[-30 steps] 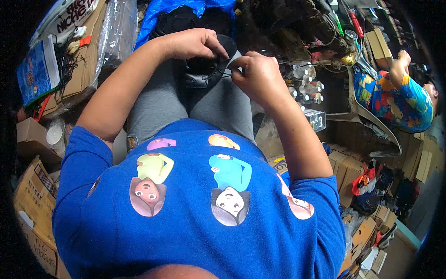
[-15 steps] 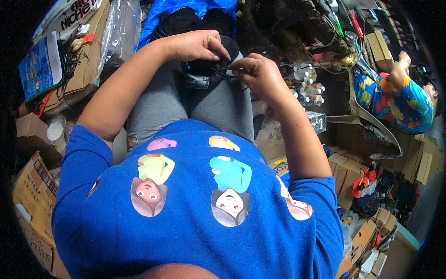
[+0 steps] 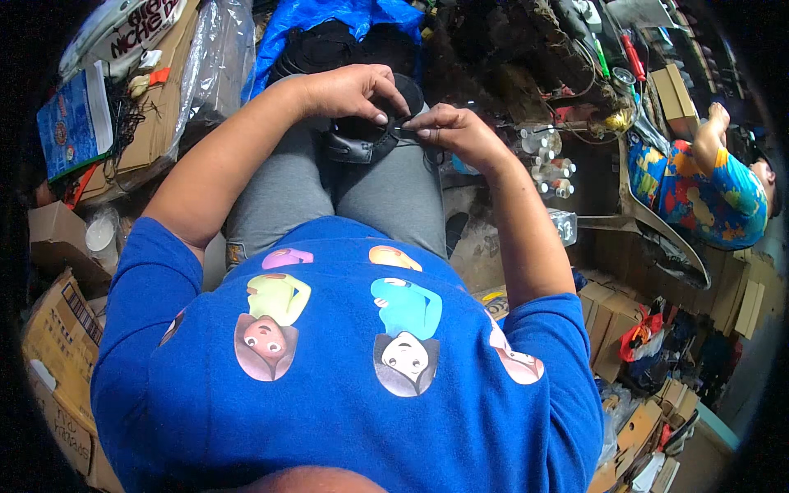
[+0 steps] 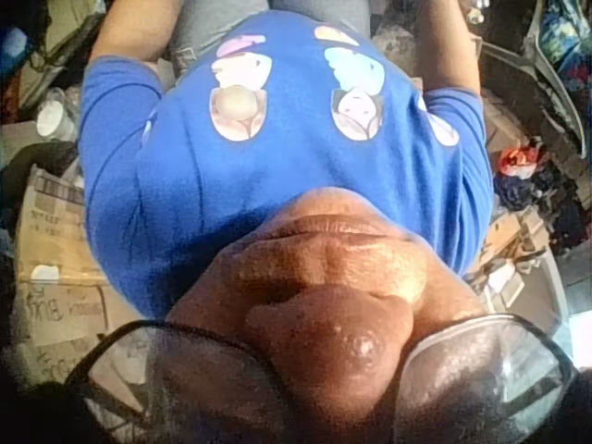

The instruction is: Threading laces through the eyelets of a black shoe.

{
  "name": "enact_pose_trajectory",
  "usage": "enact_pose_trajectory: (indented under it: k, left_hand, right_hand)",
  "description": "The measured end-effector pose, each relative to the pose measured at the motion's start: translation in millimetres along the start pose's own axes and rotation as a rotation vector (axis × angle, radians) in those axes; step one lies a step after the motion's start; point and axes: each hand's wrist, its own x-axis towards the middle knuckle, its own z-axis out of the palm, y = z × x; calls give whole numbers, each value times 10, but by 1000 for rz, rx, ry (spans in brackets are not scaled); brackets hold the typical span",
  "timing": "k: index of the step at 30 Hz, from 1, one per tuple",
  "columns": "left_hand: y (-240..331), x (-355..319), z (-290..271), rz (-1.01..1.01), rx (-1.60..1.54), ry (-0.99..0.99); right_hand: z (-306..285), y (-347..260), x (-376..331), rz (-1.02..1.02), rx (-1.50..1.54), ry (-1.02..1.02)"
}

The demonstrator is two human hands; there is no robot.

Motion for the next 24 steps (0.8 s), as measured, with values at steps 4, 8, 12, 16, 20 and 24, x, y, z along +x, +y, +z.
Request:
enact_pose_trajectory:
  k: [4,8,12,16,20,24]
  left_hand:
    - [-1,-30,46,-59,30,44]
    - [47,-197,62,-70,172,439]
    - [132,-494,10,-45,165,492]
    - [302,-731,194,-46,261,571]
    - [436,-785,328,-98,620,549]
    - [438,-741,342,-257,625,477]
  right_hand:
    - [297,-71,22,59,82,217]
    - [369,-195,-72,-127,-297,368]
    - [379,-257,-214,-214,-506,403]
    - [581,-247,-309,-197,-669,430]
    - [794,-223,-349,-290,-935,532]
    - [720,-197,-356,-258,-880,495]
